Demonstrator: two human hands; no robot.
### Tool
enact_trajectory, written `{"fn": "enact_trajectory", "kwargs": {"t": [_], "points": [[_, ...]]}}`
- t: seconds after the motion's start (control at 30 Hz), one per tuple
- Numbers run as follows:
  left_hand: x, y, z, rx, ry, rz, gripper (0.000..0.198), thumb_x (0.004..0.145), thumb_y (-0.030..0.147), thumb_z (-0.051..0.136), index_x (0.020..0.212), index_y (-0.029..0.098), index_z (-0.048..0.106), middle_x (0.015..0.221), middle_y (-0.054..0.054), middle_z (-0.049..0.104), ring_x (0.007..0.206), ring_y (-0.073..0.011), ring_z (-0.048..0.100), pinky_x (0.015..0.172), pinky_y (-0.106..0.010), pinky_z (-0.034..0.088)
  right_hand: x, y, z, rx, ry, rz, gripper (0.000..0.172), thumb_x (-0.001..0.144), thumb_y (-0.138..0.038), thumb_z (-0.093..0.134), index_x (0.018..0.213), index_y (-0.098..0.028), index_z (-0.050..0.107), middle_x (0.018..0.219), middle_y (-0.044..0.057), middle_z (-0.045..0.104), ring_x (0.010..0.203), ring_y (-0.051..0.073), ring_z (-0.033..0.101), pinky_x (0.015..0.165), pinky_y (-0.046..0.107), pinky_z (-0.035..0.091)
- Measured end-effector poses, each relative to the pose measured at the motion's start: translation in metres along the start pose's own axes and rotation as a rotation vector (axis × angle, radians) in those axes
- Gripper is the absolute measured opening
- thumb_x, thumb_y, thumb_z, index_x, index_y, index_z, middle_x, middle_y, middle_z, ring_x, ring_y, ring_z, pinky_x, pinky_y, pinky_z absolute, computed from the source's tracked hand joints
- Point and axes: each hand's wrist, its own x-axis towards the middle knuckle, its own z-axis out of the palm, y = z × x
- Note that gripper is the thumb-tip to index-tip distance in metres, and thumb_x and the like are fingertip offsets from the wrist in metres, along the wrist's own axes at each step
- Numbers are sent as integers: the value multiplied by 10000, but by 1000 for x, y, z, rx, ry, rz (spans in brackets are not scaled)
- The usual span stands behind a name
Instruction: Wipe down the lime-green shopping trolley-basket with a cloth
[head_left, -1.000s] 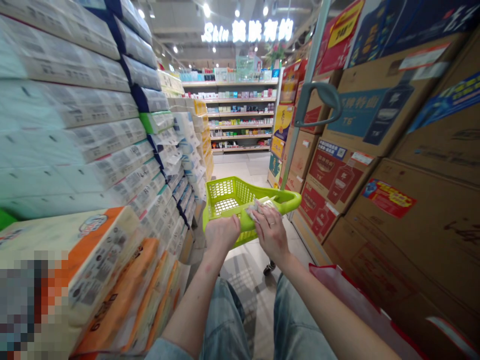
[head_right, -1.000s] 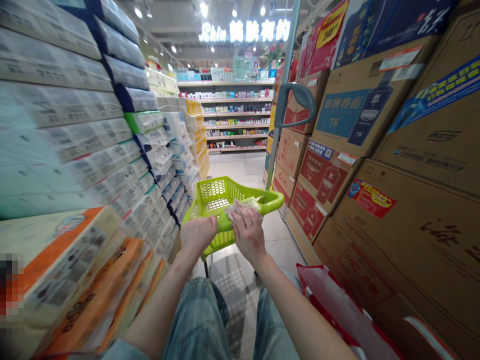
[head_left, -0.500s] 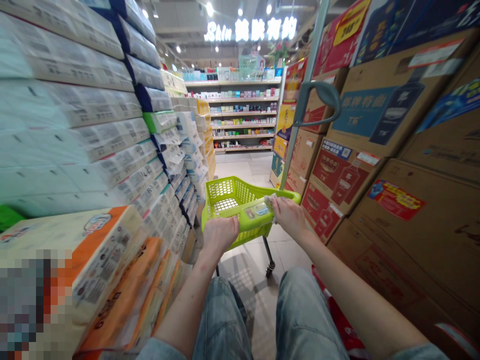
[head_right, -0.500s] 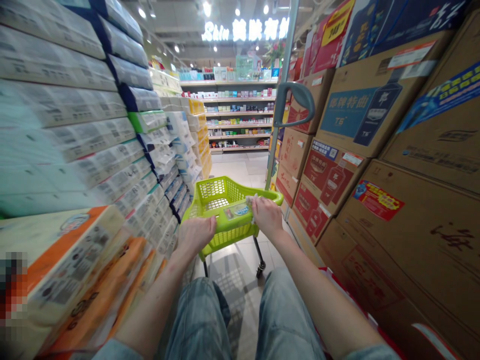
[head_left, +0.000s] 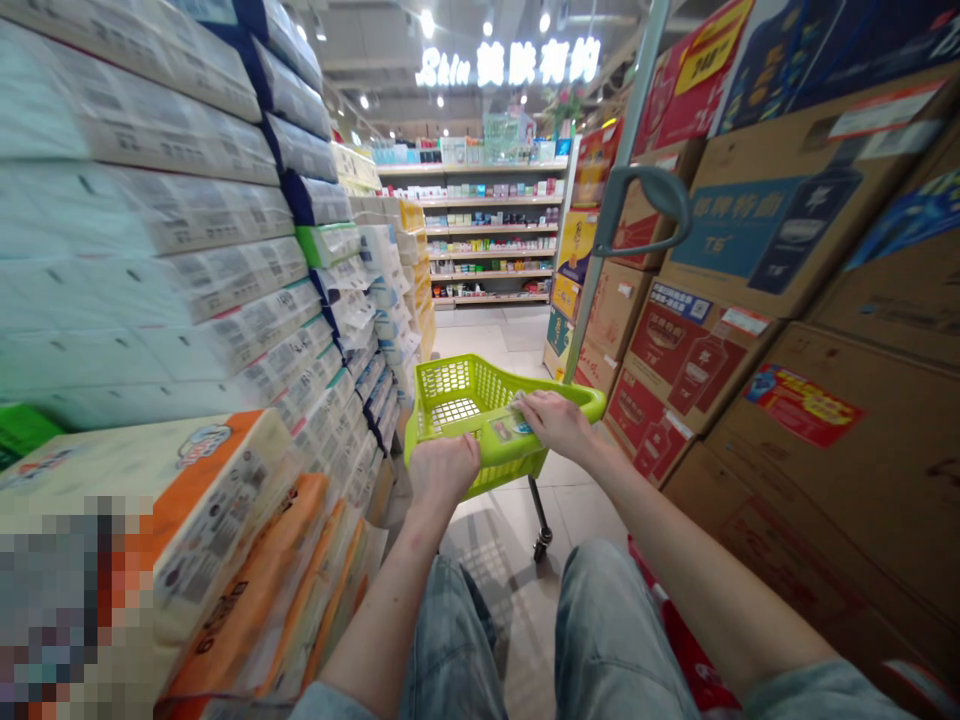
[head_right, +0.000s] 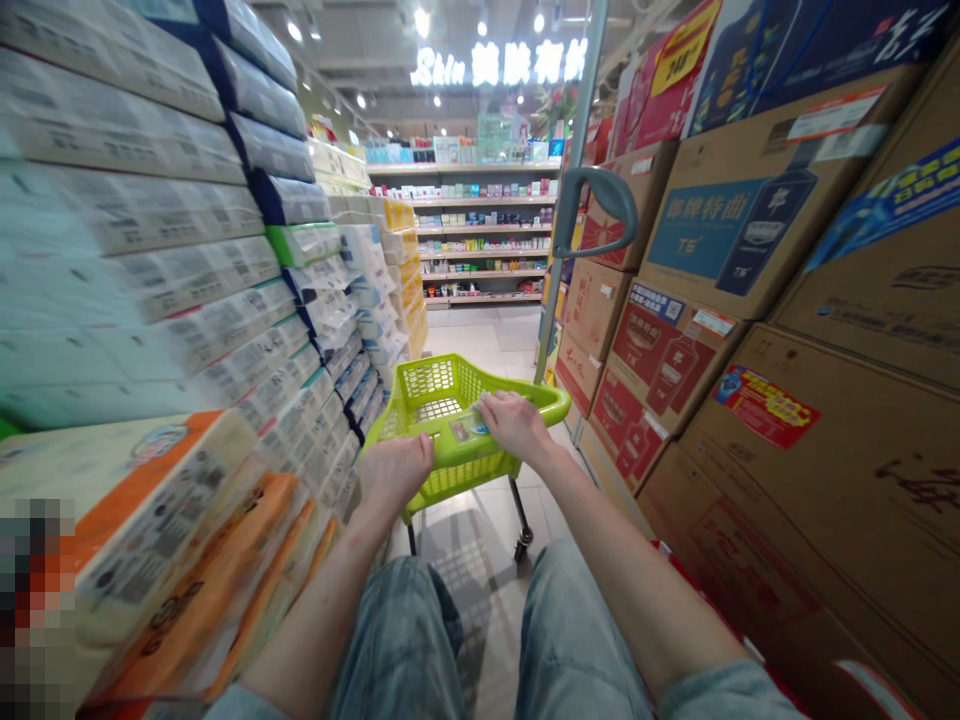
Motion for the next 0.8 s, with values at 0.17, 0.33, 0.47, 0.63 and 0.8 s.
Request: {"fn": "enact_trajectory", "kwargs": {"t": [0.17, 0.33, 0.47, 0.63, 0.8], "points": [[-1, -4, 3, 17, 27, 46, 626, 920, 341, 183, 715, 92, 719, 660, -160, 682, 634, -260, 657, 556, -333, 442, -7, -29, 3, 49, 12, -149, 364, 963, -363, 315, 1013, -211, 642, 971, 68, 663, 921, 173, 578, 833, 292, 396], [1, -8, 1, -54, 60, 114, 527, 927, 324, 229, 756, 122, 685, 712, -128, 687, 677, -242, 655, 635, -358, 474, 6, -27, 9, 109, -33, -100, 370, 964, -349, 328, 832, -195, 637, 826, 39, 659, 811, 148, 583, 743, 260, 394], [4, -10, -2, -217, 326, 280, 300, 889, 342, 424, 1028, 142, 598, 1186, -143, 615, 1144, -259, 543, 973, -420, 408, 10, -22, 11, 151, 8, -86, 351, 958, -338, 358, 777, -190, 620, 774, 22, 647, 755, 133, 572, 692, 245, 376], [-2, -15, 2, -277, 529, 497, 119, 865, 274, 495, 818, 181, 554, 1452, -93, 377, 1407, -288, 175, 1124, -563, 153, 9, -19, 9, 174, 19, -79, 330, 954, -321, 377, 777, -192, 623, 772, 14, 647, 730, 127, 563, 676, 242, 364], [-6, -19, 4, -332, 547, 540, 72, 839, 243, 529, 804, 182, 544, 1537, -73, 184, 1420, -334, 34, 1101, -632, 108, 9, -17, 9, 165, 16, -73, 341, 957, -333, 367, 808, -194, 640, 795, 25, 658, 758, 134, 577, 709, 250, 381]]}}
